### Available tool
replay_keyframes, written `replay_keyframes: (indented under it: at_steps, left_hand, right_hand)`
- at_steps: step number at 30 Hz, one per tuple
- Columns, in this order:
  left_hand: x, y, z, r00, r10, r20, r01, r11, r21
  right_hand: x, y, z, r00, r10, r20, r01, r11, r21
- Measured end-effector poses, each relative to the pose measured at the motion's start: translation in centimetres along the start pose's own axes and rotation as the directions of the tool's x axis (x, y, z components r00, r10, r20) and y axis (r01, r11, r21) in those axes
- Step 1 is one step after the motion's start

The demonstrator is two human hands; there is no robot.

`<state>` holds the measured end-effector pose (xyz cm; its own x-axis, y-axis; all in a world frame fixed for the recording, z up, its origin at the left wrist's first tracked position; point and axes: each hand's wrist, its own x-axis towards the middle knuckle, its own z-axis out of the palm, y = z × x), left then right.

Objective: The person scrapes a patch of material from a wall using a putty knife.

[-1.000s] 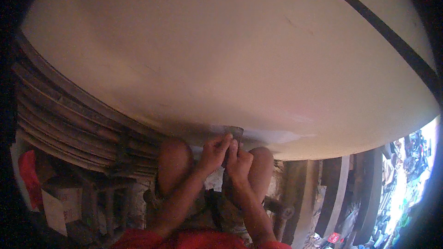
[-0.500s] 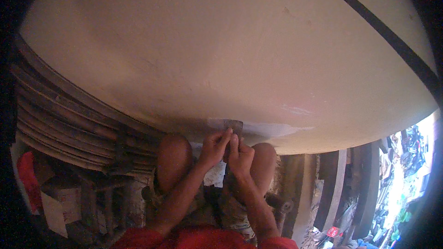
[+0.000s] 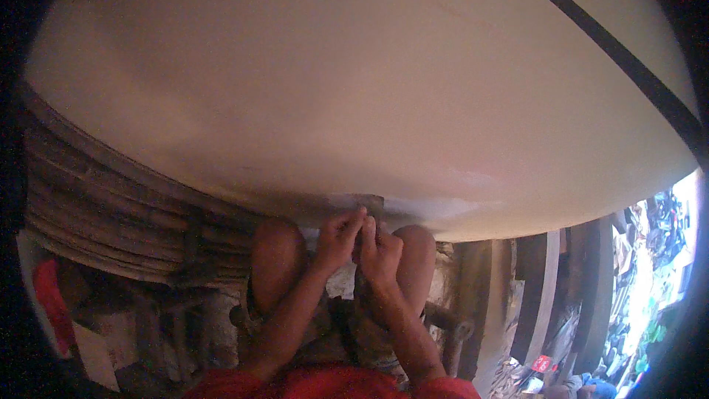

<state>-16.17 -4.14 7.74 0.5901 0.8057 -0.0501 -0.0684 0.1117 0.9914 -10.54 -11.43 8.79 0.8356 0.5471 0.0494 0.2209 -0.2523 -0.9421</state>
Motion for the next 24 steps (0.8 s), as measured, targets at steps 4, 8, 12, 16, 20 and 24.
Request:
replay_keyframes:
  at_steps: [4,8,12,16,20,24]
  left_hand:
    - [0.2,-0.2,0.1,1.0,0.016,0.008,-0.016,1.0,-0.006]
    - [0.2,0.3,-0.1,0.999,-0.014,0.043,0.013,1.0,0.007]
    - [0.4,0.2,0.2,0.999,0.043,0.029,-0.043,0.999,-0.007]
    - [0.3,0.3,-0.1,1.0,0.019,0.025,-0.019,1.0,-0.008]
    - [0.0,1.0,0.0,0.998,0.055,0.0,-0.055,0.998,0.017]
    - [-0.3,0.4,0.0,1.0,0.021,-0.022,-0.021,1.0,-0.006]
  right_hand:
    - [0.3,0.8,-0.1,0.998,0.044,0.043,-0.049,0.993,0.109]
    - [0.4,0.5,-0.3,0.998,0.023,0.059,-0.034,0.981,0.19]
    - [0.5,0.7,-0.3,0.998,0.023,0.055,-0.03,0.989,0.142]
    - [0.2,-1.6,-0.5,0.992,0.091,0.091,-0.099,0.991,0.085]
    - [0.1,0.9,0.2,0.996,0.083,0.043,-0.085,0.995,0.047]
    - [0.0,0.8,-0.1,0.995,0.058,0.085,-0.064,0.996,0.065]
